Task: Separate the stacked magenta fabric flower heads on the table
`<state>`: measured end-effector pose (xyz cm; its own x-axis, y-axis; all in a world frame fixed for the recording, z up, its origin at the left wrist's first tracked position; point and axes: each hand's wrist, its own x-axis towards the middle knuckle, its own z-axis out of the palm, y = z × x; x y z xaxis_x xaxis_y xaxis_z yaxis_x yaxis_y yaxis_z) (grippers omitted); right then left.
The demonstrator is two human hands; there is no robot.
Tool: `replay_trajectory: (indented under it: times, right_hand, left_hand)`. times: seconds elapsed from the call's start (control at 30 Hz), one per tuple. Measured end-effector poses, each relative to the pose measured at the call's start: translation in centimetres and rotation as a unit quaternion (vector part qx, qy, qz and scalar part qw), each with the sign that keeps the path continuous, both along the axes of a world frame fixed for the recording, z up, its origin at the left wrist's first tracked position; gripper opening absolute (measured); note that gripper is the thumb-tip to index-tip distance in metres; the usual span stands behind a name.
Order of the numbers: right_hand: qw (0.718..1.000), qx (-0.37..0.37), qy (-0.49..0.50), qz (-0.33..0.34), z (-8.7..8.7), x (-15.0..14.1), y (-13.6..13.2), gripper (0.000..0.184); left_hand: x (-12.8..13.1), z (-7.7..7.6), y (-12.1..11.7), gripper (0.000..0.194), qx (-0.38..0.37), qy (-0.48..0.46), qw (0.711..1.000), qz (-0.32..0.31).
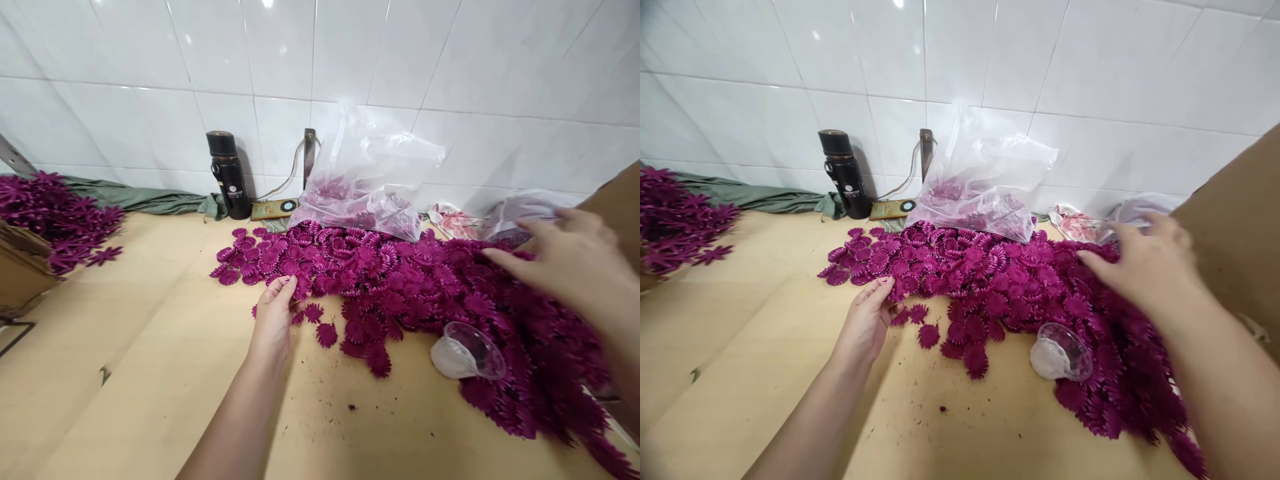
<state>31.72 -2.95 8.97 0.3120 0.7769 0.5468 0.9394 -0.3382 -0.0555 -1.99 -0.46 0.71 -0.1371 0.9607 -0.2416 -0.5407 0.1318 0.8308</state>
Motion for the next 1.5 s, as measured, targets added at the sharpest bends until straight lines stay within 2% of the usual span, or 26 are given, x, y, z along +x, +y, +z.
replay_trajectory:
  times: [0.07, 0.13, 0.2, 0.27, 0.33, 0.43, 0.57, 0.77, 0.83, 0.9, 1.0, 1.07, 1.17, 1.3, 1.5]
  right_hand:
    - [0.991, -0.025, -0.004, 0.135, -1.5, -5.7, -0.7, 0.064]
    - [0.976, -0.092, 0.002, 0.198, -4.0, -10.6, -0.9, 0.080]
    - [0.965, -0.177, 0.002, 0.192, -6.4, -14.2, -0.7, 0.095]
    - [0.958, -0.247, 0.005, 0.146, -8.0, -16.6, -0.5, 0.096]
    - [0.954, -0.273, 0.002, 0.126, -8.8, -18.0, -0.6, 0.080]
    - [0.957, -0.255, -0.025, 0.138, -9.3, -19.3, -1.4, 0.053]
    - [0.957, -0.232, -0.045, 0.171, -9.5, -19.5, -1.8, 0.045]
    - [0.933, -0.249, 0.031, 0.257, -8.6, -17.1, -0.9, 0.035]
    - [0.938, -0.226, 0.034, 0.259, -8.4, -16.0, -0.7, 0.041]
    - [0.948, -0.218, 0.031, 0.231, -8.3, -15.1, -0.7, 0.052]
    - [0.941, -0.274, 0.067, 0.188, -8.4, -14.3, -0.8, 0.069]
    - [0.931, -0.308, 0.094, 0.174, -8.5, -14.3, -0.9, 0.073]
    - [0.927, -0.308, 0.119, 0.179, -8.8, -14.4, -1.0, 0.055]
    - [0.934, -0.267, 0.130, 0.201, -8.8, -13.9, -0.5, 0.031]
    - [0.938, -0.193, 0.151, 0.247, -6.1, -12.1, 1.7, 0.017]
  left_hand:
    - [0.0, 0.1, -0.1, 0.035, 0.004, 0.002, 1.000, -0.002]
    - [0.0, 0.0, -0.2, 0.036, 0.005, 0.002, 1.000, 0.000]
    - [-0.1, -0.2, -0.2, 0.037, 0.003, 0.003, 1.000, 0.001]
    - [-0.2, -0.3, -0.1, 0.039, 0.000, 0.003, 1.000, 0.002]
    - [-0.2, -0.3, 0.0, 0.041, -0.003, 0.001, 1.000, 0.004]
    - [-0.1, -0.1, -0.1, 0.043, -0.006, -0.006, 1.000, 0.001]
    - [0.1, 0.2, -0.3, 0.043, -0.010, -0.017, 1.000, -0.006]
    - [-0.3, 0.2, -0.2, 0.043, -0.004, -0.016, 1.000, 0.001]
    - [-0.3, 0.2, -0.2, 0.042, -0.001, -0.009, 1.000, -0.002]
    - [-0.3, 0.1, -0.2, 0.043, -0.003, -0.002, 1.000, -0.005]
    - [-0.1, 0.1, -0.1, 0.044, -0.007, 0.000, 1.000, -0.003]
    - [-0.1, 0.1, -0.1, 0.045, -0.008, 0.000, 1.000, 0.000]
    - [0.0, 0.0, -0.1, 0.045, -0.007, 0.001, 1.000, -0.004]
    - [0.0, 0.0, -0.2, 0.042, -0.001, 0.001, 1.000, -0.012]
    - [0.0, 0.0, -0.3, 0.039, -0.001, -0.008, 1.000, -0.012]
